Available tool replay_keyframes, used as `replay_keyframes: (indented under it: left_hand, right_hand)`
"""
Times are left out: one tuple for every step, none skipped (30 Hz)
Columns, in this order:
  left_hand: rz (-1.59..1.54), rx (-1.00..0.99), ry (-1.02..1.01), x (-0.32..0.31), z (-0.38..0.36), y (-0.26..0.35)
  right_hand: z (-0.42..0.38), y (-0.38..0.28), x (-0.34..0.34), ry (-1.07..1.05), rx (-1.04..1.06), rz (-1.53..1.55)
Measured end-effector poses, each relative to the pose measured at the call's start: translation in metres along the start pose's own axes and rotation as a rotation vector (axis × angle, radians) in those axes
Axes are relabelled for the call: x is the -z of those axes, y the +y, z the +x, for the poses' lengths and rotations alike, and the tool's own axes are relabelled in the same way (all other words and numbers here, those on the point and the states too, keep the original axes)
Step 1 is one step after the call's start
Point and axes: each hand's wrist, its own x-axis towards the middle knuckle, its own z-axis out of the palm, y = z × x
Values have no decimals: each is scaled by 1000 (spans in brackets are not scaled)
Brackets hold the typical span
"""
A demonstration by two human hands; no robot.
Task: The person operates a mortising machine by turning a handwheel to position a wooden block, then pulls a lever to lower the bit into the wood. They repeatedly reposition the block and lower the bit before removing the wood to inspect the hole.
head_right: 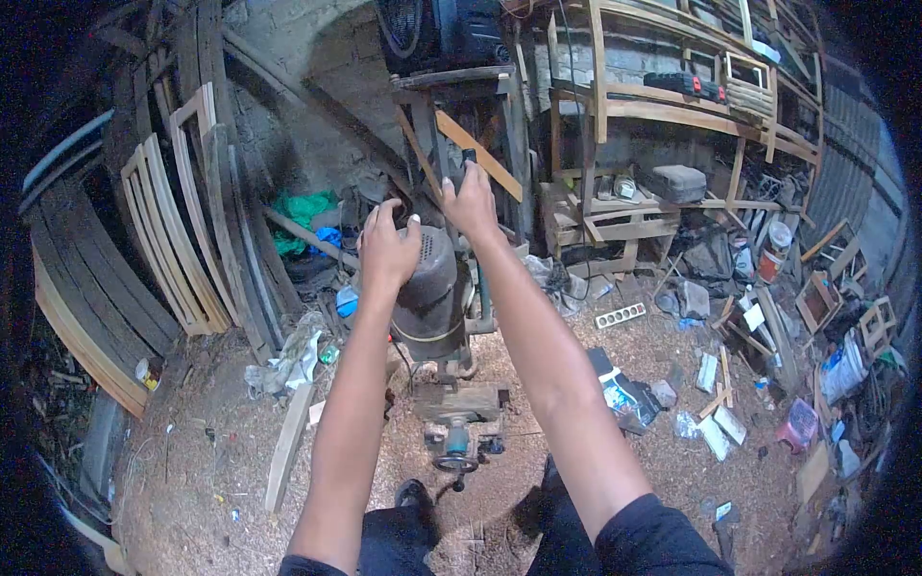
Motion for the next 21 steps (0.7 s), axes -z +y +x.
replay_keyframes:
  left_hand:
    - [0, 0, -3, -1, -1, -2]
    - [0, -3, -4, -2, -1, -3]
    - [-1, -7, -5, -1, 1, -2]
    - [-14, -9, -16, -1, 2, -2]
    - [-25, -9, -31, 0, 2, -2]
    - [-36, -9, -48, 2, 0, -2]
    - [-61, 0, -57, 4, -1, -1]
    - [-85, 12, -68, 5, 2, 0]
    - [-108, 31, -91, 6, 1, 0]
    - [-80, 28, -80, 5, 1, 1]
    - [-84, 13, -51, 6, 0, -1]
    - [-140, -1, 20, -1, 0, -6]
    - [-146, -15, 34, -1, 0, -5]
    - [-123, 35, -8, 2, -1, -2]
    - [-120, 95, -37, 0, -4, -2]
    - [-95, 102, -46, 2, -8, -2]
    - [-72, 106, -52, 3, -11, -1]
    - [-52, 105, -51, 3, -12, 1]
    - [-51, 97, -13, 4, -15, 3]
    - [-75, 74, 19, 7, -19, 4]
    - [-100, 46, 49, 8, -21, 4]
  right_hand:
    - [4, 5, -8, -10, -15, -8]
    - [7, 10, -15, 6, -2, -24]
    - [12, 11, -19, 24, 11, -42]
    - [16, 12, -23, 39, 25, -61]
    - [20, 14, -27, 39, -45, -35]
    - [24, 2, -19, 39, -119, -10]
    - [27, -10, -11, 33, -191, 13]
    - [35, -16, -4, 42, -276, 1]
    - [51, -2, -8, -13, -303, 189]
    - [56, -3, -7, -80, -337, 171]
    - [47, -18, 3, 20, -350, 204]
    - [45, -21, 12, -58, -409, 331]
    - [36, -34, 24, -58, -472, 368]
    - [24, -44, 32, -27, -490, 365]
    - [16, -49, 35, 23, -511, 412]
    - [3, -54, 37, 78, -541, 463]
    - [-9, -59, 42, 84, -499, 521]
    - [-17, -60, 45, 93, -448, 580]
    - [-18, -59, 48, 74, -467, 683]
    - [-19, -61, 49, 84, -466, 698]
    - [-23, -63, 50, 102, -478, 717]
